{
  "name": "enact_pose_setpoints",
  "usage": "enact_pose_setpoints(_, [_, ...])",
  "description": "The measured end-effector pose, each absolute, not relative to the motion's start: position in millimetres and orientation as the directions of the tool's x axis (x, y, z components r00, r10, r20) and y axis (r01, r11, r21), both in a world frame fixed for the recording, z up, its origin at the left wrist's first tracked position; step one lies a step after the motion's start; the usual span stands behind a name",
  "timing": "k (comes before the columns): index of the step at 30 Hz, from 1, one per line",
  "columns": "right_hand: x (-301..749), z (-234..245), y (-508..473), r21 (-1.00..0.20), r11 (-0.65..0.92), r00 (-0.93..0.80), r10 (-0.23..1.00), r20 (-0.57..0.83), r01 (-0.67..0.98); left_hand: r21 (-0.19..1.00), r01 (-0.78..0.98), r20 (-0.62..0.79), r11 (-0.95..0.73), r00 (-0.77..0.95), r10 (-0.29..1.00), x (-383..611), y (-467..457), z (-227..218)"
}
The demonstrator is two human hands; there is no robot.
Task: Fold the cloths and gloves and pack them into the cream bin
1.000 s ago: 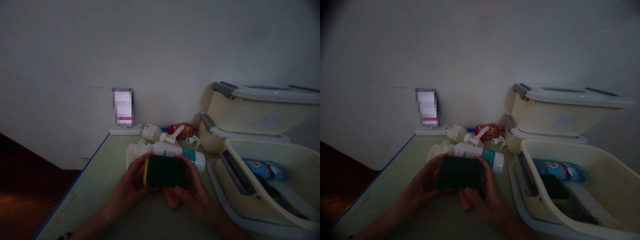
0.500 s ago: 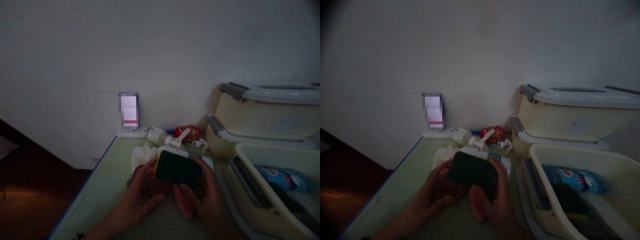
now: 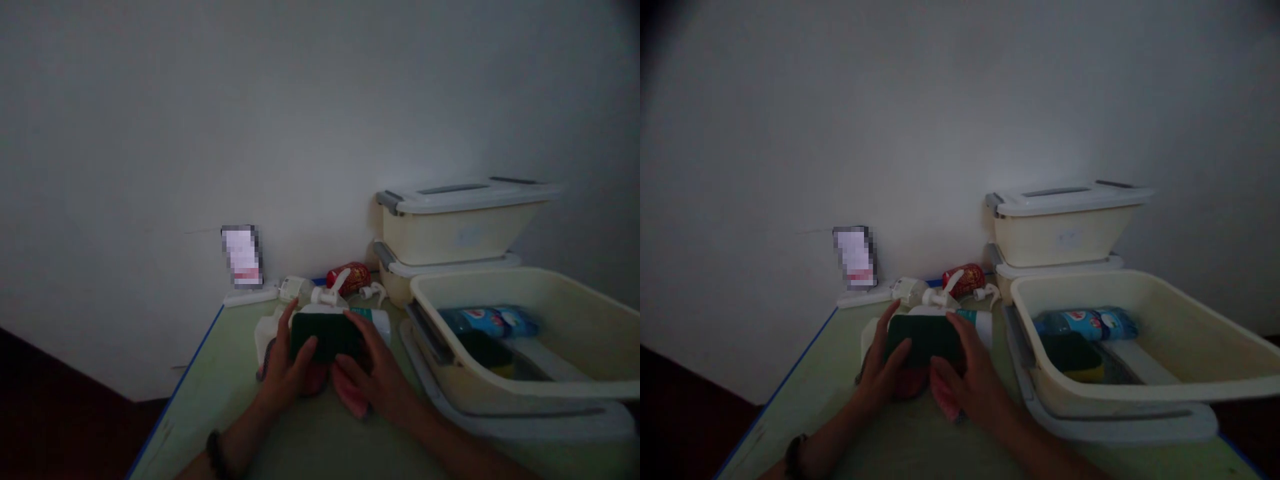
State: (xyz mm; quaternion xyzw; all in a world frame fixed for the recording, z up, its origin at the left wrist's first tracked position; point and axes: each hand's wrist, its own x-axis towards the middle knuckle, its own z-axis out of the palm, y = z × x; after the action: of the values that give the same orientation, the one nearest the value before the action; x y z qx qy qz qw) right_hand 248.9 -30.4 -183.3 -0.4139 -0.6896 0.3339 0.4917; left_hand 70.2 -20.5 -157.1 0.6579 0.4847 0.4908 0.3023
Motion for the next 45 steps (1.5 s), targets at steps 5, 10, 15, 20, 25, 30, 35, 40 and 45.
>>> enact_pose_setpoints(5, [253.5,-180.3,-29.3,-0.842,0.447,-0.186,0.894,0.408,0.302,0.898,0.377,0.246,-0.228,-0.002,0.969,75.8,-16.8,-151.5])
enact_pose_setpoints(10, [254.7,-177.5,-30.1,-0.842,0.435,-0.202,0.899,0.388,0.32,0.91,0.366,0.215,-0.197,-0.008,0.977,75.9,-16.8,-153.5])
enact_pose_setpoints(15, [252.3,-176.2,-32.4,-0.825,0.444,-0.187,0.896,0.403,0.349,0.916,0.322,0.25,-0.24,0.011,0.968,74.4,-15.0,-155.4])
enact_pose_setpoints(20, [250.6,-178.6,-35.1,-0.828,0.438,-0.186,0.899,0.397,0.349,0.906,0.357,0.241,-0.228,0.009,0.971,72.3,-18.1,-157.4])
enact_pose_setpoints(25, [247.3,-180.8,-37.4,-0.888,0.38,-0.194,0.921,0.337,0.259,0.91,0.315,0.278,-0.27,0.02,0.96,71.1,-22.5,-157.1])
enact_pose_setpoints(30, [242.7,-179.2,-40.7,-0.935,0.325,-0.148,0.941,0.304,0.144,0.915,0.283,0.302,-0.287,-0.009,0.953,73.3,-25.5,-154.6])
enact_pose_setpoints(35, [243.8,-176.1,-38.7,-0.928,0.323,-0.071,0.946,0.315,0.186,0.918,0.257,0.299,-0.303,0.054,0.953,80.5,-27.2,-152.0])
enact_pose_setpoints(40, [246.0,-180.9,-39.4,-0.889,0.377,-0.078,0.926,0.369,0.259,0.81,0.412,0.453,-0.417,0.011,0.891,81.2,-23.0,-156.3])
enact_pose_setpoints(45, [244.1,-183.1,-44.3,-0.906,0.393,-0.224,0.908,0.355,0.157,0.857,0.363,0.409,-0.367,-0.045,0.911,78.7,-17.3,-159.9])
